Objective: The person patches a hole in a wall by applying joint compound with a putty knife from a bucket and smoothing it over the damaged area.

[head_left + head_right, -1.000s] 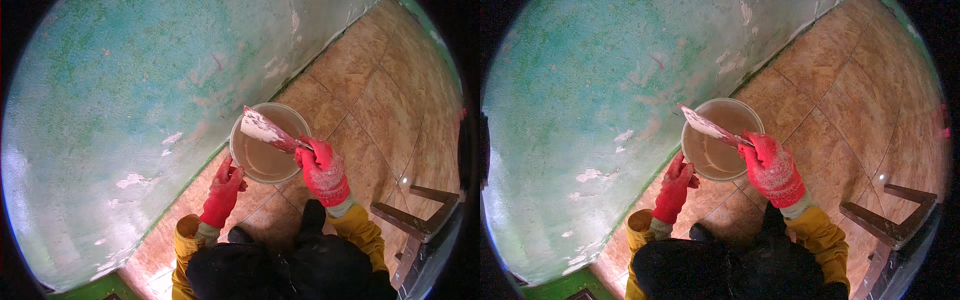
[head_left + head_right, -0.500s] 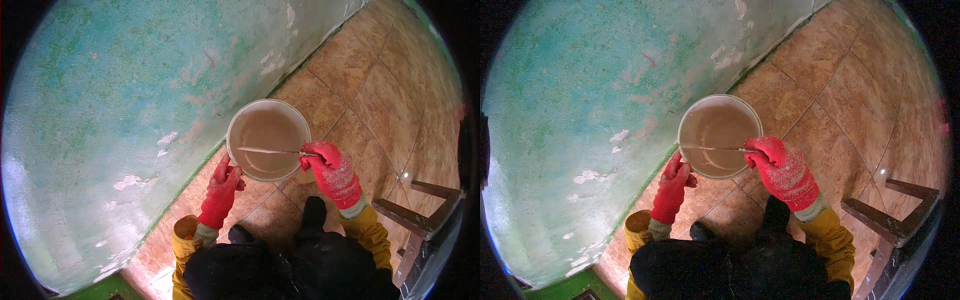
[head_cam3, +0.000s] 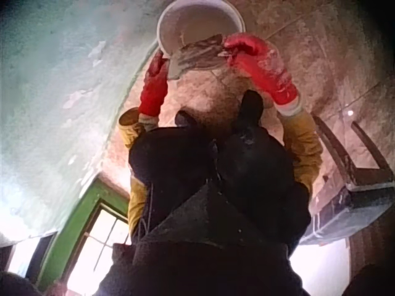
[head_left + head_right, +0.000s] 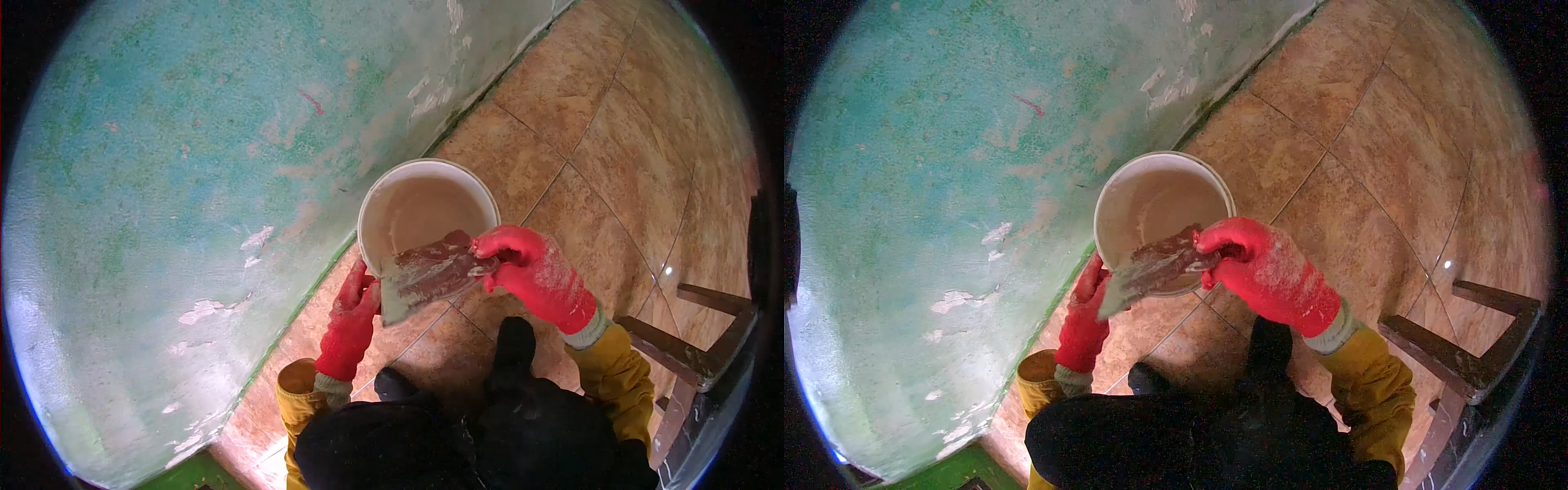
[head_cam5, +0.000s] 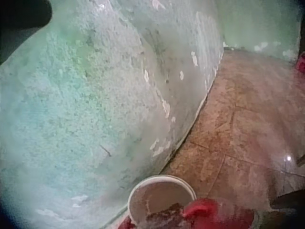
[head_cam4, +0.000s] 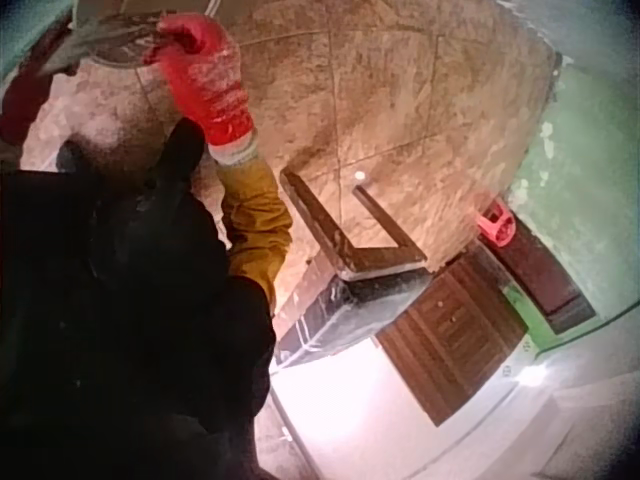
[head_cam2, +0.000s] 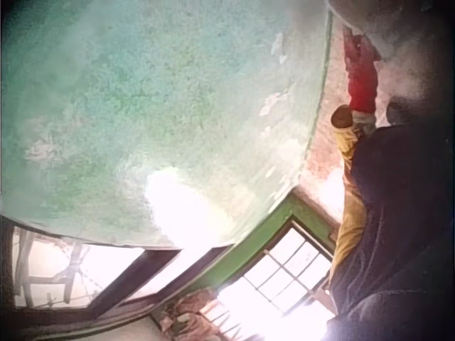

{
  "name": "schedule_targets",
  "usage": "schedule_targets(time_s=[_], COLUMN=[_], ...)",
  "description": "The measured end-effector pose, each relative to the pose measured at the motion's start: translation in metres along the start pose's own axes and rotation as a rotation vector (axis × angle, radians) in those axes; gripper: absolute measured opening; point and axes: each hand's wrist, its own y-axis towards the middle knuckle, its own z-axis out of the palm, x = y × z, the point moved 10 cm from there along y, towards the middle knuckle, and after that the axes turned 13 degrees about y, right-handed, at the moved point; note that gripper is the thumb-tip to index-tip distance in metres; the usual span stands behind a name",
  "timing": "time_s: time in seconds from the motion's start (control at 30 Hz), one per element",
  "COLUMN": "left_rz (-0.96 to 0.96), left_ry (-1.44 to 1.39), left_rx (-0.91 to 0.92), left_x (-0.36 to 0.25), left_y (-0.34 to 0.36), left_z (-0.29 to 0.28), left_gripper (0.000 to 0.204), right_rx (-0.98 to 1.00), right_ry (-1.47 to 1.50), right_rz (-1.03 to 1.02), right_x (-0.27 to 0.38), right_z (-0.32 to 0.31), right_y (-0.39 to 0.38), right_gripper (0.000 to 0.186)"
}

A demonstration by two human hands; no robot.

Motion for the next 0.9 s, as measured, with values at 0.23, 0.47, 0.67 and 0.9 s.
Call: schedule_targets(time_s=[0.23,0.47,0.67,0.9], left_rz=[-0.039,-0.015,-0.035,-0.033], left_ry=[-0.030,-0.042,-0.097,-0.111], left_rx=[0.012,-0.001,-0.002,0.002], left_x=[-0.003,-0.004,0.001,0.000], left_y=[-0.003,-0.004,-0.003,0.000], left_z=[0.004,0.003,0.003,-0.001], left_gripper=[0.050,0.051,0.052,0.050], right_rx=[0.166,0.060,0.003,0.260], right_ry=[-0.414,-0.309,-0.750,-1.060], right_rz=[-0.039,0.298,0.242,0.181], right_x=[0.024,-0.016,0.013,0.015], right_z=[0.014,-0.006,-0.001,0.001], right_y=[0.018,0.030,0.046,0.058], right_gripper=[0.017,0.017,0.054,0.059])
